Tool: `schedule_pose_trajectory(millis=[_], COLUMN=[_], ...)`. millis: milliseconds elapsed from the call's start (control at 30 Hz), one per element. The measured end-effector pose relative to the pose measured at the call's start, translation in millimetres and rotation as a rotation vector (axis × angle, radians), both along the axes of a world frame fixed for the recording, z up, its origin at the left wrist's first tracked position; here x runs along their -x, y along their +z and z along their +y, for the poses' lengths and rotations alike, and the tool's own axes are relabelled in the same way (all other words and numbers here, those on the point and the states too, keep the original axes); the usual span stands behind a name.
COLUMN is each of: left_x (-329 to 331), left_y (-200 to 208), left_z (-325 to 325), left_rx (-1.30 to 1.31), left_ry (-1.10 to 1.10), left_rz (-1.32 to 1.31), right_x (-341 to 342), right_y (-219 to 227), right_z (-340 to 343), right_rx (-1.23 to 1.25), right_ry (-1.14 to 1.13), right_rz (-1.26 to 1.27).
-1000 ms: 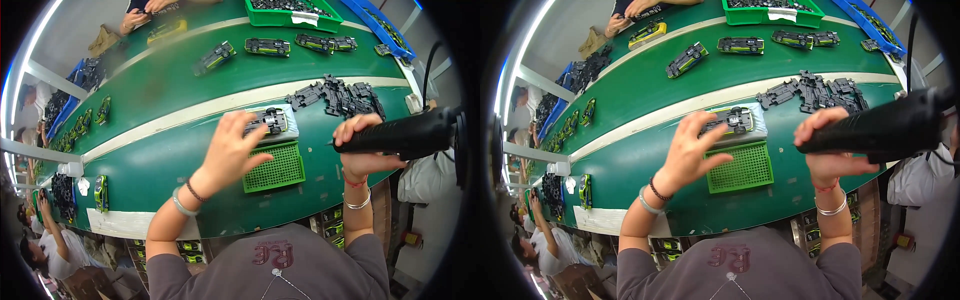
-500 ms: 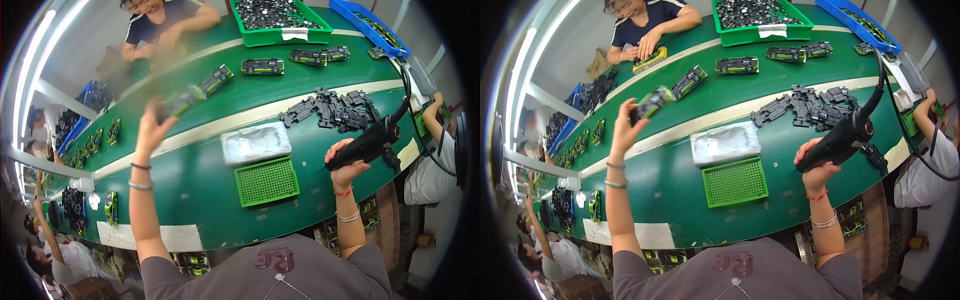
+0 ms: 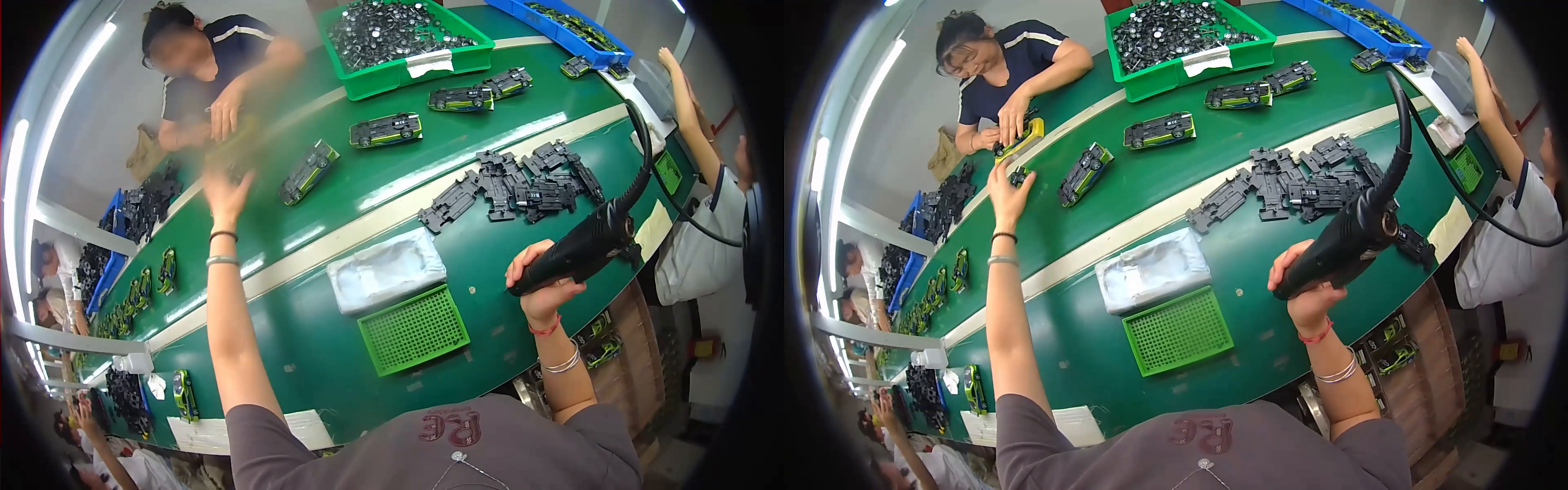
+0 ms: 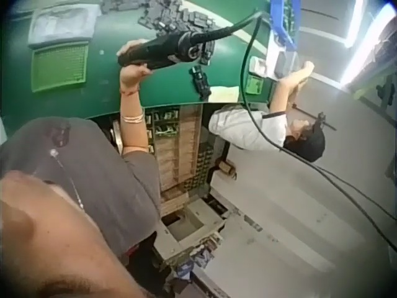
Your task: The person assembles toy cars on a conveyor line by fastening screws into the chassis using an electric screwdriver, turning them over by hand, and placing the completed toy cars into a partitioned box.
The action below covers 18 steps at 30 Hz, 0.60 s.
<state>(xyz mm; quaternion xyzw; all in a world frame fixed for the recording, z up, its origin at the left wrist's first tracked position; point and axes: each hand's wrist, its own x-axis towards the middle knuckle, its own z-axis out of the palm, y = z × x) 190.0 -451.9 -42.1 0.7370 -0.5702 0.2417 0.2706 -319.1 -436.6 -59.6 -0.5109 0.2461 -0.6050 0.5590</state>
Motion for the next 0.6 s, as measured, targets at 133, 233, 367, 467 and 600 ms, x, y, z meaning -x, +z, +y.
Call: schedule_pose_trajectory(millis=[133,233,367,467,600], left_x=[86.0,142.5,175.6,179.7,183.2], left_y=[21.0,13.0,6.8,6.5,21.2], left_z=[-70.0,-113.3,-134.8,-125.2,-73.4], left_rx=[-0.033,-0.200,-0.592,-0.501,-0.328], left_ry=[-0.409,-0.544,-0.470,-0.477,-0.495], left_rz=[0.008,-0.134,0.060,0.175,0.147], right_x=[0.2,1.3,-2.6,-1.6,1.3], right_y=[-0.7,-1.7,1.9,1.8,-4.5], right_z=[-1.5,-1.4,2.1,2.4,-1.6], right_rx=[-0.021,-0.013,-0.018,-0.033,-0.018], right_ry=[0.041,0.058,0.054,0.070,0.108], right_rz=[0.000,-0.010,0.016,0.032,0.004])
